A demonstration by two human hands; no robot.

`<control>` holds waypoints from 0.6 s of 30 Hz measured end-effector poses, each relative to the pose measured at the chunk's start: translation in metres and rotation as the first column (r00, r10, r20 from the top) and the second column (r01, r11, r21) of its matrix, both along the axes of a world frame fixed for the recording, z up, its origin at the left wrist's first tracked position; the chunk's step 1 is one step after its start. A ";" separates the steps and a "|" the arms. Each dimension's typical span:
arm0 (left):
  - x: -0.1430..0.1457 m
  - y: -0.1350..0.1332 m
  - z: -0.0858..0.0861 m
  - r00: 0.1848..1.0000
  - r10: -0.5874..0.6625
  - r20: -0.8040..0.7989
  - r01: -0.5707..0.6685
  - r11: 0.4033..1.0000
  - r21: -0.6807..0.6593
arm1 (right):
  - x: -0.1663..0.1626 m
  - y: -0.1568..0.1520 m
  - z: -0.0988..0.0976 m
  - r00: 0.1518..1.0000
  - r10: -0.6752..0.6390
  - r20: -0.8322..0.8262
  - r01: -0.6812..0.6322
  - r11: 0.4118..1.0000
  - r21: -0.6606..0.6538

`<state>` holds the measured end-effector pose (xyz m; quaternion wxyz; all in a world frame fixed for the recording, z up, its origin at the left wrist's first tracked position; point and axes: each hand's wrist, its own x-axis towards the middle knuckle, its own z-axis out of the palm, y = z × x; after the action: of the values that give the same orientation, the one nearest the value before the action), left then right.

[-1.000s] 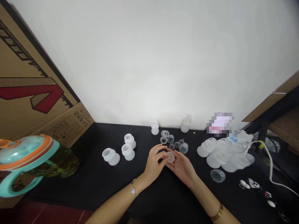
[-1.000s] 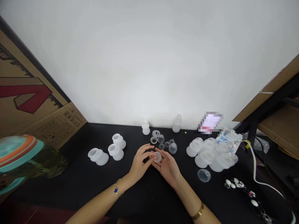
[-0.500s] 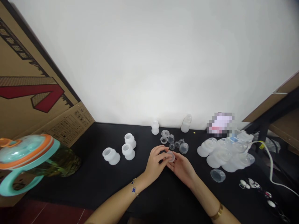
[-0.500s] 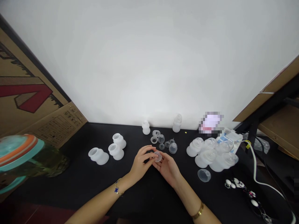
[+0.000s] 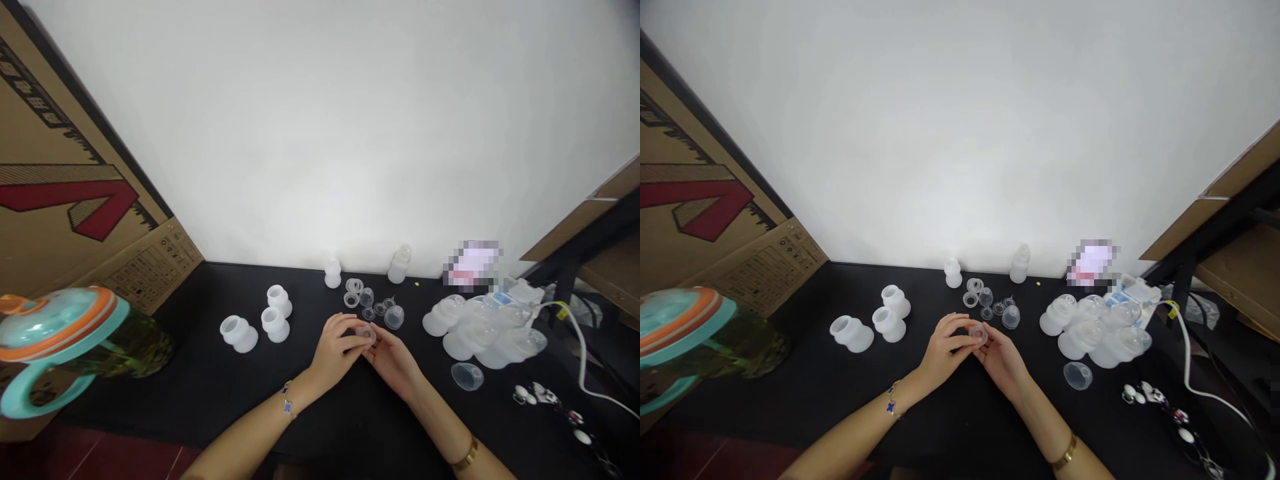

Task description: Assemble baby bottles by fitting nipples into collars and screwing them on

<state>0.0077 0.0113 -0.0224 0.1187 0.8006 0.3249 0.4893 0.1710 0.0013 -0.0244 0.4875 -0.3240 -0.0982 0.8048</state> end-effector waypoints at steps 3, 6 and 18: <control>0.000 0.000 0.000 1.000 -0.003 -0.006 0.003 1.000 0.005 | -0.001 0.000 0.001 1.000 -0.007 0.001 0.007 1.000 -0.005; 0.000 -0.001 0.003 1.000 -0.026 0.007 0.026 0.999 -0.024 | -0.001 -0.001 0.003 1.000 -0.018 0.023 0.018 1.000 0.001; -0.005 0.007 0.020 0.831 0.140 0.538 0.297 0.706 -0.642 | -0.001 -0.006 0.017 0.953 0.057 0.297 -0.110 0.980 0.167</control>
<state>0.0029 0.0179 -0.0027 0.5239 0.5320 0.4014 0.5304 0.1701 -0.0050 -0.0074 0.4606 -0.3886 -0.2554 0.7560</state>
